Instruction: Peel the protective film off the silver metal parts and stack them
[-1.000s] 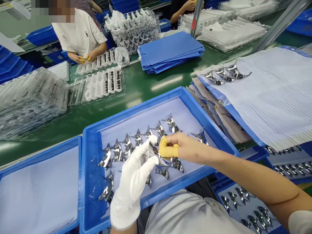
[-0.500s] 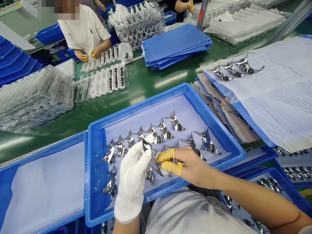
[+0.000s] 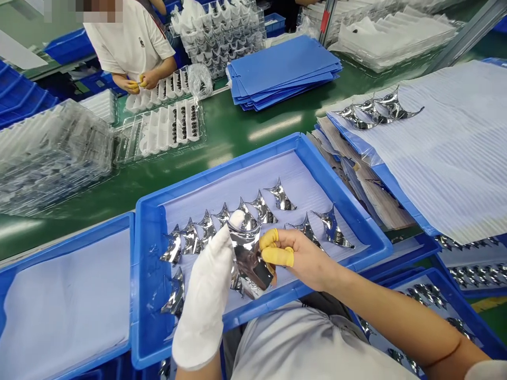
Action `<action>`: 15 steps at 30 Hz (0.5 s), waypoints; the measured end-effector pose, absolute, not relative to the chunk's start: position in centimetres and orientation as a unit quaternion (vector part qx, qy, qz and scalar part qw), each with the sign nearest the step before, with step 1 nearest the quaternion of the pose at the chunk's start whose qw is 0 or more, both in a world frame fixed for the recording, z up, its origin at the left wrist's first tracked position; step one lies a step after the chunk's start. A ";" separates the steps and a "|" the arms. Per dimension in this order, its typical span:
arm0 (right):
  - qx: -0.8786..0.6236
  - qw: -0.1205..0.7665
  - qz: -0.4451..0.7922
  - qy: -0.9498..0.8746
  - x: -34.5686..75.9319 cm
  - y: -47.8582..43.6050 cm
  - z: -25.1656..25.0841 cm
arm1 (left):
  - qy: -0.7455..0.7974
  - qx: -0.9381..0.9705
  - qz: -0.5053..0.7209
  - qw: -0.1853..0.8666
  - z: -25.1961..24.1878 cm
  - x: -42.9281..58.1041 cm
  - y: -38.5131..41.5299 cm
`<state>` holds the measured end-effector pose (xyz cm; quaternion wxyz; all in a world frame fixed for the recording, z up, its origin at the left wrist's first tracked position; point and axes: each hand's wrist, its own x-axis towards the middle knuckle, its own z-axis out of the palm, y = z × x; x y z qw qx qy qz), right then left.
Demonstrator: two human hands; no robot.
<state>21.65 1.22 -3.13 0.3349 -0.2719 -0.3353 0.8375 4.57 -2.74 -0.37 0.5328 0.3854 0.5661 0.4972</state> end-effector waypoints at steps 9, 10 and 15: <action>-0.246 0.348 0.855 -0.295 21.0 1.0 -2.6 | 0.562 0.317 0.540 0.540 0.3 5.6 -2.0; -0.243 0.347 0.859 -0.287 21.0 1.0 -2.5 | 0.567 0.304 0.548 0.534 0.3 5.6 -2.0; -0.211 0.314 0.901 -0.212 20.5 0.6 -2.8 | 0.591 0.267 0.553 0.523 0.7 6.2 -1.9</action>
